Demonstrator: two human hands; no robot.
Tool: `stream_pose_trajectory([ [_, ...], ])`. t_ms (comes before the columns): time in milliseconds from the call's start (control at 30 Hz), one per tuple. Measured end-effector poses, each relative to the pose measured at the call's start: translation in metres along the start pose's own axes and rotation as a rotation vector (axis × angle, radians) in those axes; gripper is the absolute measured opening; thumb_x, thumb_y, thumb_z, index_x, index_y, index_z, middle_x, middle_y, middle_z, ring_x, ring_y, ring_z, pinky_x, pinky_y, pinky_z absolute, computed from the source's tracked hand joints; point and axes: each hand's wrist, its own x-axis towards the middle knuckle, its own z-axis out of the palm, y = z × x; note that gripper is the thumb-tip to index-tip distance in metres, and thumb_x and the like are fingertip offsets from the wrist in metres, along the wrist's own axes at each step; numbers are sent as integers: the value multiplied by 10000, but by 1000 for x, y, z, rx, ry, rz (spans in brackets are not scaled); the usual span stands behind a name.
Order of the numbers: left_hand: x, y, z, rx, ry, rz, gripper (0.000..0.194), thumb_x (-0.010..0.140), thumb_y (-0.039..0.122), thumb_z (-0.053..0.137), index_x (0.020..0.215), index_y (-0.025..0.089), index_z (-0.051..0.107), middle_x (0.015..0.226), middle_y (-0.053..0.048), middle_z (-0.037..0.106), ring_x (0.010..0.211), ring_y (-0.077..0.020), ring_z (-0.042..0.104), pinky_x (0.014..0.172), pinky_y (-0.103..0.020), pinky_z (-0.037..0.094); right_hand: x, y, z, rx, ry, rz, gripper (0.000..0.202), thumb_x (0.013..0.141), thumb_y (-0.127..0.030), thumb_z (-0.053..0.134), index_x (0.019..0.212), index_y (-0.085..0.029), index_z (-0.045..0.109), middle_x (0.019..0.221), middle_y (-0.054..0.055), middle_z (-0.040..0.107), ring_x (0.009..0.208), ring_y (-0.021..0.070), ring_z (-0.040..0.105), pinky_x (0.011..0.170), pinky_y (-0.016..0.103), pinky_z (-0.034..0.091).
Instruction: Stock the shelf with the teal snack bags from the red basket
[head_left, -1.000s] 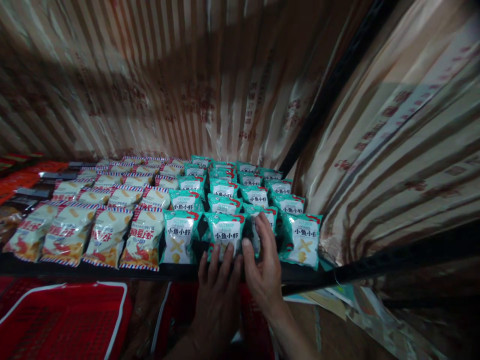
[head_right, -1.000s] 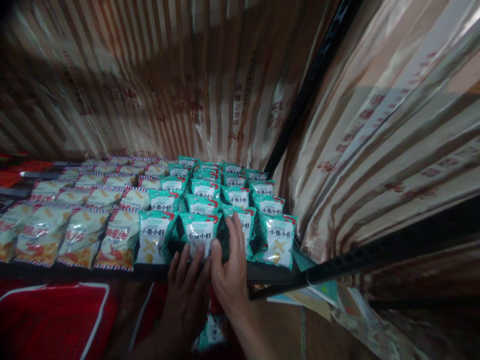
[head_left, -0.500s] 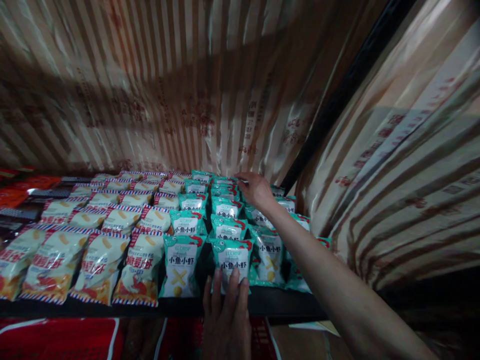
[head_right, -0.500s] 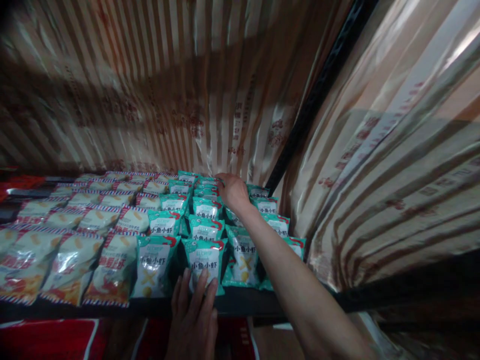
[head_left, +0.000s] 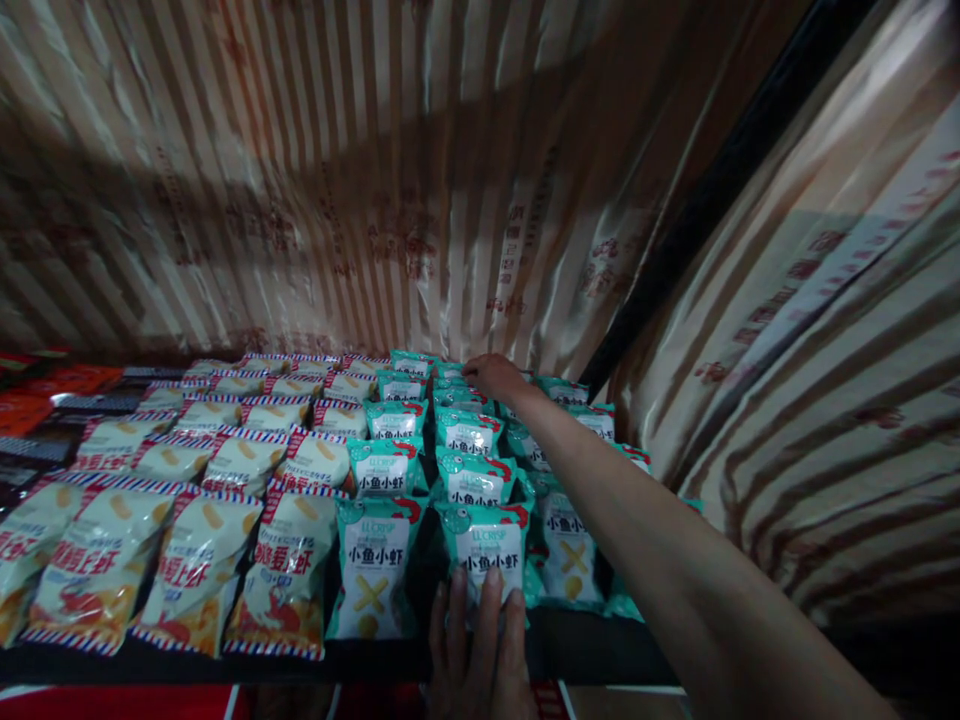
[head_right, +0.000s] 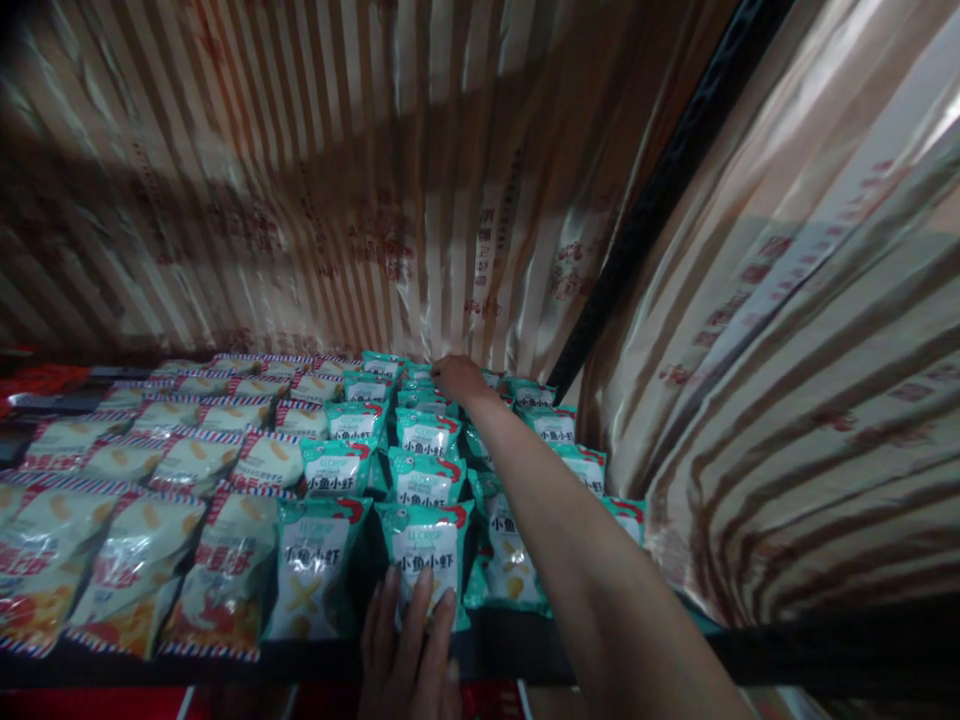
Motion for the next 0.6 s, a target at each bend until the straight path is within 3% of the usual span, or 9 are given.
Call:
stream_pose_trajectory([
  [333, 2, -2, 1, 2, 10, 24, 308, 763, 203, 564, 1050, 198, 676, 1077, -56, 699, 1377, -262, 307, 1146, -415, 254, 8, 2, 4, -10, 14, 34, 249, 820, -146, 551, 1024, -180, 688, 1066, 78, 702, 988, 189, 635, 820, 247, 442],
  [600, 1, -5, 2, 45, -17, 55, 325, 763, 180, 559, 1069, 201, 665, 1174, -54, 659, 1354, -284, 347, 1079, -429, 354, 7, 1, 4, -18, 80, 60, 248, 864, -152, 497, 1028, -163, 681, 1059, 101, 694, 992, 186, 618, 845, 252, 416],
])
